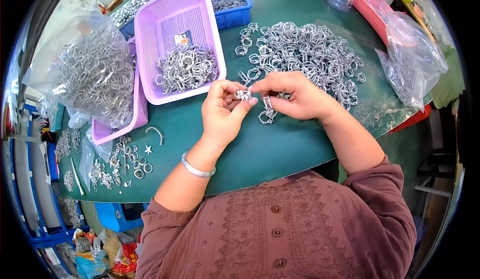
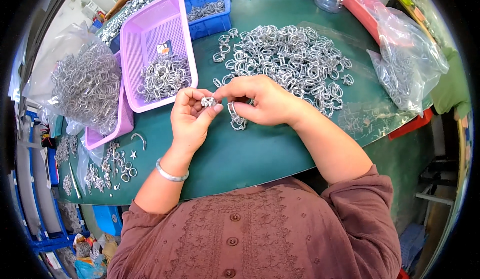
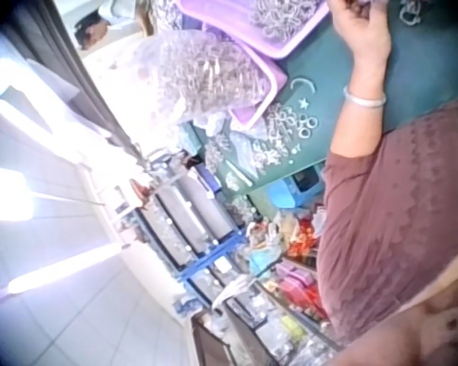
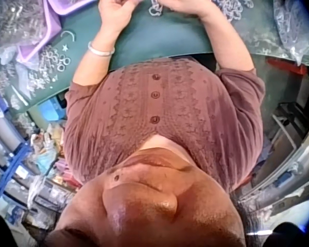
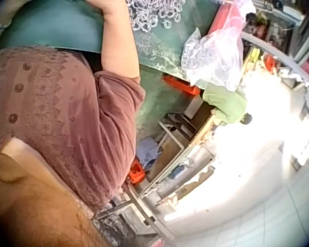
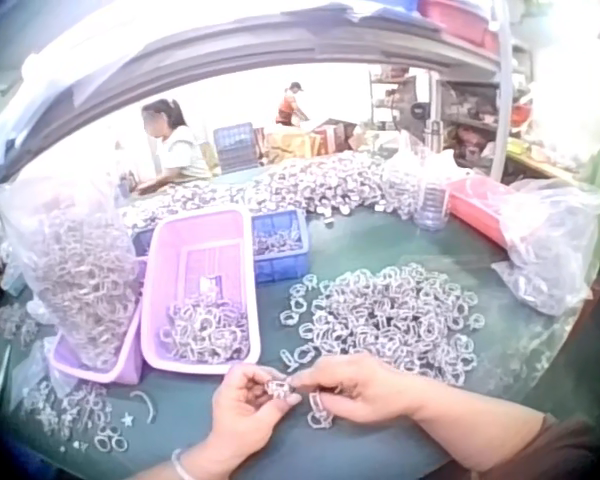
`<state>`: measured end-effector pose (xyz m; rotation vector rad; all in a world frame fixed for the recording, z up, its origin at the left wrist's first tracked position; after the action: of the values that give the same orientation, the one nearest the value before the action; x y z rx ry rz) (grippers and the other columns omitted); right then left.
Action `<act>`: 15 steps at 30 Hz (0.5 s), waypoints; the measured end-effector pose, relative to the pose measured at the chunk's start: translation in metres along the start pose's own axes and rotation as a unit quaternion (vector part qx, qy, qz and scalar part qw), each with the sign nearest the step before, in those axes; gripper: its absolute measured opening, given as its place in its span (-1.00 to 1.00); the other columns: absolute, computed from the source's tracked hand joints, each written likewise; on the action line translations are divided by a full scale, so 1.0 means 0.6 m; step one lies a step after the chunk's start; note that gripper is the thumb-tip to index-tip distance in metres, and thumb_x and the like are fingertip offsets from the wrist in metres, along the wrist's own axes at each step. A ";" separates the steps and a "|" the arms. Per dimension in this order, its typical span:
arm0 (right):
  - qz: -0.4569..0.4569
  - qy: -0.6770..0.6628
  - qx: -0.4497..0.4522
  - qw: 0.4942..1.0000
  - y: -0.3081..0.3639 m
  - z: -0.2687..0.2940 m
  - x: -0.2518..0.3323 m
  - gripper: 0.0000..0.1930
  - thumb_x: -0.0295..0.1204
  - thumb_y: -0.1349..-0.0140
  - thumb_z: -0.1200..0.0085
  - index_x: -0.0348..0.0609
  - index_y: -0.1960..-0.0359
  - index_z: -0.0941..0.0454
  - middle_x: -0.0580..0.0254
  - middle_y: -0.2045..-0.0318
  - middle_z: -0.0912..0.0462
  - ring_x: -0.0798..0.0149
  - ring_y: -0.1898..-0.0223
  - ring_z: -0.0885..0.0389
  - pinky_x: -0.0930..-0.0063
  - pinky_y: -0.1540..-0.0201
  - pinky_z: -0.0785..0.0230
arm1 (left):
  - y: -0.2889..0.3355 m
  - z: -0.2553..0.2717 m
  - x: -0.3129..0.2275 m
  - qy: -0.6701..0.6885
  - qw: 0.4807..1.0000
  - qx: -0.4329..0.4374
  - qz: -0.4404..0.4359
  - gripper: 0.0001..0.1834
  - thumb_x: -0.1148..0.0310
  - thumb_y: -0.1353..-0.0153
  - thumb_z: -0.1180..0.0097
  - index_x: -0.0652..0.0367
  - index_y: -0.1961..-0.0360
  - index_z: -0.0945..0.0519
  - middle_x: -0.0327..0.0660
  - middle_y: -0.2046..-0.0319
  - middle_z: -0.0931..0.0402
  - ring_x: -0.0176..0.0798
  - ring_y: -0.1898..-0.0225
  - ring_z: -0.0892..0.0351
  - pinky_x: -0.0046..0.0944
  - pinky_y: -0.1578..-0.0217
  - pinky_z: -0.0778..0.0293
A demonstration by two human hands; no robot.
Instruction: The person assembles metal clips by picking pieces from the table and connecting them together by hand.
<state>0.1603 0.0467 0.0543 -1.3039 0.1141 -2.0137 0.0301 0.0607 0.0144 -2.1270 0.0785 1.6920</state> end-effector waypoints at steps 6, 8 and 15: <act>0.001 0.004 0.000 1.000 0.000 -0.001 -0.003 -0.67 -0.62 0.10 0.05 -0.18 0.22 -0.50 0.18 0.42 -0.54 0.28 0.40 -0.53 0.47 0.34 -0.38 | 0.000 0.001 0.001 -0.006 1.000 -0.009 0.012 -0.69 0.71 0.05 -0.10 0.21 0.35 -0.27 -0.25 0.35 -0.38 -0.47 0.31 -0.43 -0.51 0.29 -0.42; -0.002 0.003 0.002 1.000 0.000 -0.002 -0.004 -0.68 -0.62 0.11 0.05 -0.18 0.22 -0.50 0.18 0.42 -0.54 0.27 0.40 -0.52 0.47 0.34 -0.38 | 0.000 0.003 0.004 -0.002 1.000 -0.013 0.019 -0.70 0.72 0.04 -0.09 0.20 0.36 -0.27 -0.25 0.36 -0.39 -0.45 0.31 -0.44 -0.51 0.28 -0.41; 0.011 0.006 0.000 1.000 0.000 -0.002 -0.001 -0.67 -0.62 0.11 0.06 -0.16 0.23 -0.50 0.20 0.45 -0.53 0.27 0.42 -0.52 0.46 0.35 -0.38 | 0.000 0.004 0.000 -0.014 1.000 -0.015 0.002 -0.68 0.71 0.05 -0.12 0.22 0.35 -0.27 -0.24 0.35 -0.38 -0.48 0.32 -0.44 -0.53 0.30 -0.43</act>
<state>0.1596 0.0470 0.0534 -1.2854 0.1330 -2.0039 0.0278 0.0618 0.0142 -2.1260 0.0496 1.7363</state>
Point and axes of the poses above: each hand's wrist, its own y-axis away from the middle knuckle, its own z-axis out of the back of the hand, x = y × z, the point moved 7 cm from there along -y, towards the middle knuckle
